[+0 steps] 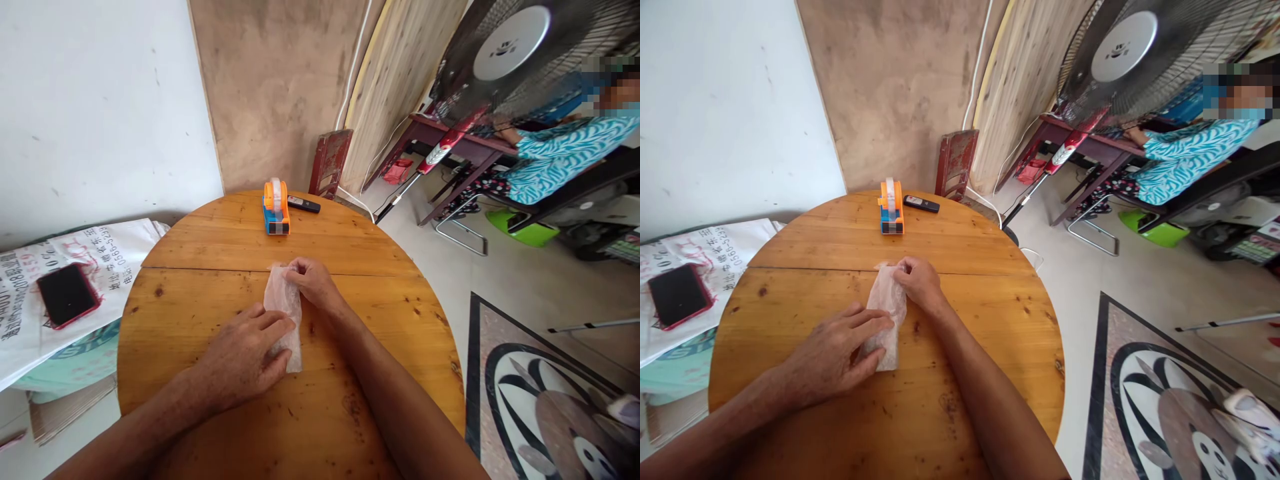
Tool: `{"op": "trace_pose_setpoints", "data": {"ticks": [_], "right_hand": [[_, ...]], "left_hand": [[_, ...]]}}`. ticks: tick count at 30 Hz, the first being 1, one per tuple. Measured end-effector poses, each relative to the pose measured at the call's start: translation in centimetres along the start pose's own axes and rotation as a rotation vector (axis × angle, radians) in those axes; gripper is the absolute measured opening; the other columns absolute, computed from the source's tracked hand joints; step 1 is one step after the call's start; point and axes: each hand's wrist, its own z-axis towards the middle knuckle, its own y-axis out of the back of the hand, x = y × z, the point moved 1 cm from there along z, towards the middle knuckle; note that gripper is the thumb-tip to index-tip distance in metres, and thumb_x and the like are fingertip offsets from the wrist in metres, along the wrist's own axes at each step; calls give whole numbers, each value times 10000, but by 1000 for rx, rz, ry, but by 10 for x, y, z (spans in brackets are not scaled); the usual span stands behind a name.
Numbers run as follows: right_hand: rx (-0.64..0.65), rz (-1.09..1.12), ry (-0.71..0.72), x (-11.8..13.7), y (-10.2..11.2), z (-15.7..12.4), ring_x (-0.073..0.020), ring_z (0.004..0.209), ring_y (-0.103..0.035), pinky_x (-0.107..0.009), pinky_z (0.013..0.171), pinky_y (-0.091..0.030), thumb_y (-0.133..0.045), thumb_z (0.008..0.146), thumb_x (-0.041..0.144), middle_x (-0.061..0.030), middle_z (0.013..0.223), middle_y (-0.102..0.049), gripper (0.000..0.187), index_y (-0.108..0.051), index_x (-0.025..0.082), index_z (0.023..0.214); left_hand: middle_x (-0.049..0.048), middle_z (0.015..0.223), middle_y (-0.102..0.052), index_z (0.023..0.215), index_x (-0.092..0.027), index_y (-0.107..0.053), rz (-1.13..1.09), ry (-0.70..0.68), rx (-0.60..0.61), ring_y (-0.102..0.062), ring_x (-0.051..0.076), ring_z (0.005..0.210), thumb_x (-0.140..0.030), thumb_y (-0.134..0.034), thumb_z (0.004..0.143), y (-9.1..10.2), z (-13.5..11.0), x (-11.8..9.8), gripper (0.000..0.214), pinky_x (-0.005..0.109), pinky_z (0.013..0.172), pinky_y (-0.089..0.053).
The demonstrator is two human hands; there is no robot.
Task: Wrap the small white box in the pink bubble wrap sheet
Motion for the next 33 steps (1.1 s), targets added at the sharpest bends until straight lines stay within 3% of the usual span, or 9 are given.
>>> {"op": "trace_pose_setpoints", "data": {"ticks": [4,14,18,25,29,33], "right_hand": [[73,243,3,3,-2,0,-106,581,-431,-221,531,-333,-560,672,324,39,628,-512,156,-591,173,698],[166,506,-45,20,2,-8,-89,557,-404,-219,542,-344,-638,675,400,56,610,-477,243,-516,191,658],[235,546,-60,30,12,-15,-95,566,-448,-223,555,-357,-651,676,394,50,633,-525,237,-538,188,712],[234,514,71,54,26,-44,-96,596,-451,-227,579,-362,-639,731,360,43,660,-519,205,-537,182,717],[232,463,94,59,30,-66,-109,625,-468,-235,594,-377,-612,765,364,28,690,-537,197,-531,188,728],[180,420,133,58,28,-86,-121,654,-483,-243,624,-398,-597,785,346,20,705,-534,174,-534,194,732]], "left_hand": [[60,1198,-661,1132,-204,-610,-40,2,7,-568,252,976,-209,-522,868,1,1,1,279,428,856,-505],[65,1180,-672,1153,-200,-603,-83,10,-1,-573,258,1003,-201,-547,849,-1,0,3,310,429,883,-504],[57,1160,-673,1163,-201,-599,-103,6,-15,-579,243,998,-190,-560,837,0,1,4,329,407,898,-502],[97,1180,-568,1090,-213,-638,10,38,-83,-574,254,994,-186,-563,835,1,-3,0,267,413,840,-519],[103,1035,-555,1003,-176,-627,78,136,-173,-570,260,924,-227,-592,832,0,-9,-7,181,419,782,-527],[94,932,-555,983,-143,-558,109,282,-295,-571,282,895,-265,-654,790,-6,-13,-11,248,459,790,-520]]}}
